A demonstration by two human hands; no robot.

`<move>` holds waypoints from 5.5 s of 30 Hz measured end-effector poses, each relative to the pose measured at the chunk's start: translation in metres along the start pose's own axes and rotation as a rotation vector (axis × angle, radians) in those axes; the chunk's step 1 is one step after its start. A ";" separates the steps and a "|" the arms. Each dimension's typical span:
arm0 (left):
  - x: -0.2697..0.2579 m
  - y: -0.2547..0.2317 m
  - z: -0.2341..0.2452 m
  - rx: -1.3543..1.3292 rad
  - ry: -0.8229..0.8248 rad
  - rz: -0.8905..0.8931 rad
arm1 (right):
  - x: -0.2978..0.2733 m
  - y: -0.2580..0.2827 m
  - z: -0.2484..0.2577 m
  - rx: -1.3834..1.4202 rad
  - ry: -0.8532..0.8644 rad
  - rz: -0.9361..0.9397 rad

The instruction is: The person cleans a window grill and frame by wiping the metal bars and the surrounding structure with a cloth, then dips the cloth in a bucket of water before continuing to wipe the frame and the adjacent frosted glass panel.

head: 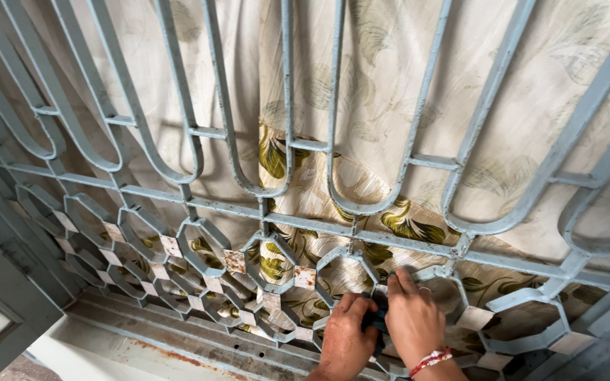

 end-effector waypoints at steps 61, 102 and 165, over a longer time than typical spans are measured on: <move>0.035 -0.026 0.025 -0.006 -0.280 -0.203 | 0.053 0.003 0.094 0.495 -0.250 -0.023; 0.031 -0.026 -0.017 0.103 -0.110 -0.174 | -0.014 -0.059 0.058 0.768 -0.628 -0.344; -0.077 0.052 -0.094 -0.057 0.660 0.242 | -0.126 -0.166 -0.233 1.914 0.072 -1.275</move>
Point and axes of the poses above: each hand's wrist, its own x-axis towards the middle knuckle, its own z-axis out of the back of the hand, y = z × x, the point moved 5 cm from there along x, towards the middle knuckle, and after that the axes turned 15 degrees about -x, right-handed, at the moved point
